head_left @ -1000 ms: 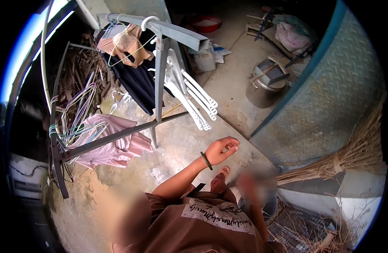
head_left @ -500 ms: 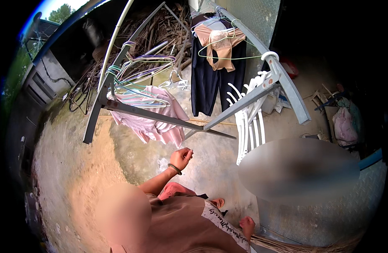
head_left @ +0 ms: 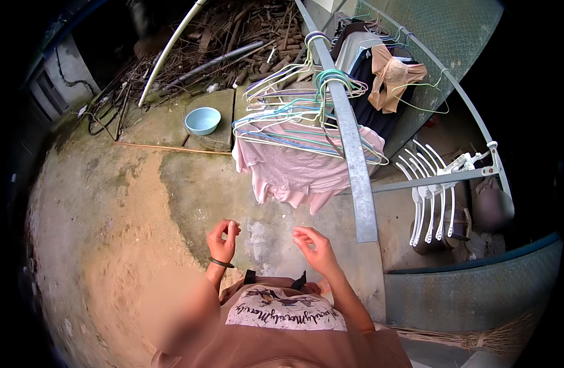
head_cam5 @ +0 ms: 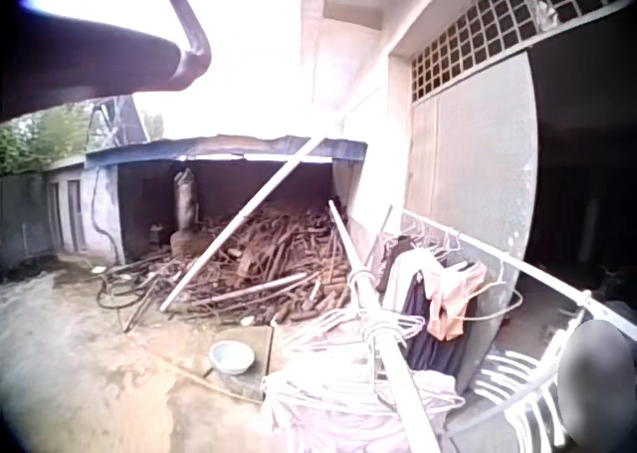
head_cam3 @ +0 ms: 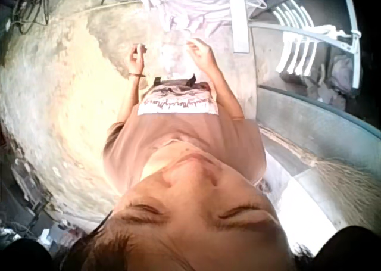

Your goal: The person stirs a large pot of boiling yellow corn kernels on a stove using a metal ladle. After washing hands at a sink, the person walks outside to a patio area and hangs several clothes hangers on a metal drying rack.

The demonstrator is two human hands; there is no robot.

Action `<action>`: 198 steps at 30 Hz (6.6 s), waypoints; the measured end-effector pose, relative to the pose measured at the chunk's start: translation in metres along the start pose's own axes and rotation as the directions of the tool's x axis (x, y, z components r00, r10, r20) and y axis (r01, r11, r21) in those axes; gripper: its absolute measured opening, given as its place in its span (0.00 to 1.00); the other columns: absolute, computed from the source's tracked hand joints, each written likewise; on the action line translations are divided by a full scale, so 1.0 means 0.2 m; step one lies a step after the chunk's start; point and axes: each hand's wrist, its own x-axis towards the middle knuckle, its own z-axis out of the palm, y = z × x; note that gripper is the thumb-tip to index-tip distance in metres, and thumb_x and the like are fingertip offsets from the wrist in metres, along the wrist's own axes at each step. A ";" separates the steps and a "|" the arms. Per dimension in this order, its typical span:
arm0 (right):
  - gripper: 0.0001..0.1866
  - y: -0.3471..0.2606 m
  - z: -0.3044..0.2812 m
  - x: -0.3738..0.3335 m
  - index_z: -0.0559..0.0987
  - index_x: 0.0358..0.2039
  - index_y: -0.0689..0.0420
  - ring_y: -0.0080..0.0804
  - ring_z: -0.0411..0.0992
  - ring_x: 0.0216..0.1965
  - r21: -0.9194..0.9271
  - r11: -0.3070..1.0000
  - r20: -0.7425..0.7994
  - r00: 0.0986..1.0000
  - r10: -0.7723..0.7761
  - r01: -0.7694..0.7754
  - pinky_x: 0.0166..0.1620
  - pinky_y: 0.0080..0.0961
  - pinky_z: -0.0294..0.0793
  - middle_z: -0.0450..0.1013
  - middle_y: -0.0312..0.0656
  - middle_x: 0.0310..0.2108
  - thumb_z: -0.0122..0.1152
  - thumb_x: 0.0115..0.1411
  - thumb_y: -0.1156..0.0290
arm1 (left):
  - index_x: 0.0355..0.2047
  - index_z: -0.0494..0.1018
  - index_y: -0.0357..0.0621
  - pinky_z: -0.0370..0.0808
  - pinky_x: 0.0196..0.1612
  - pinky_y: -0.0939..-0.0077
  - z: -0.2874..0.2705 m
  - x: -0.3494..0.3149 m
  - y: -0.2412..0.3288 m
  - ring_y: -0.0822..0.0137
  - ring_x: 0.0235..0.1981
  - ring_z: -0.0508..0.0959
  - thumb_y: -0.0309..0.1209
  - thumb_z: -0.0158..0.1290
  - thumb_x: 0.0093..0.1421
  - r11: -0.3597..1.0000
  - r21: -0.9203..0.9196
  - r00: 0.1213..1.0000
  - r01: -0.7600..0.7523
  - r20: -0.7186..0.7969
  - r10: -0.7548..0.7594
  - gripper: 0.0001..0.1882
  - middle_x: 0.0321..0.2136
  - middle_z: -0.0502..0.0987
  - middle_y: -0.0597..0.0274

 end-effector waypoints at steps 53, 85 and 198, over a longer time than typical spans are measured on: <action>0.20 -1.20 1.29 2.81 0.78 0.48 0.66 0.41 0.74 0.50 -0.057 -0.188 -0.970 0.099 -0.220 -0.980 0.56 0.42 0.64 0.79 0.47 0.43 0.65 0.59 0.67 | 0.57 0.71 0.43 0.73 0.48 0.73 0.60 3.38 0.06 0.64 0.50 0.79 0.31 0.60 0.62 0.598 -0.785 -0.287 0.159 0.543 0.789 0.23 0.48 0.79 0.58; 0.31 -0.81 1.23 3.11 0.70 0.59 0.64 0.47 0.75 0.42 0.389 0.153 -0.843 -0.418 -0.339 -0.908 0.40 0.39 0.76 0.72 0.48 0.42 0.65 0.54 0.70 | 0.46 0.75 0.37 0.74 0.45 0.76 0.87 3.58 0.09 0.66 0.36 0.81 0.40 0.57 0.66 0.640 0.110 -0.520 0.761 0.694 0.499 0.18 0.29 0.80 0.58; 0.14 0.58 1.55 2.47 0.82 0.44 0.57 0.41 0.81 0.36 0.479 0.561 -0.878 -0.366 0.308 -0.676 0.42 0.36 0.79 0.79 0.51 0.41 0.64 0.60 0.65 | 0.56 0.64 0.37 0.63 0.59 0.64 0.62 3.95 -0.09 0.58 0.58 0.68 0.40 0.47 0.67 0.341 -0.939 0.531 0.044 0.311 0.788 0.23 0.52 0.70 0.54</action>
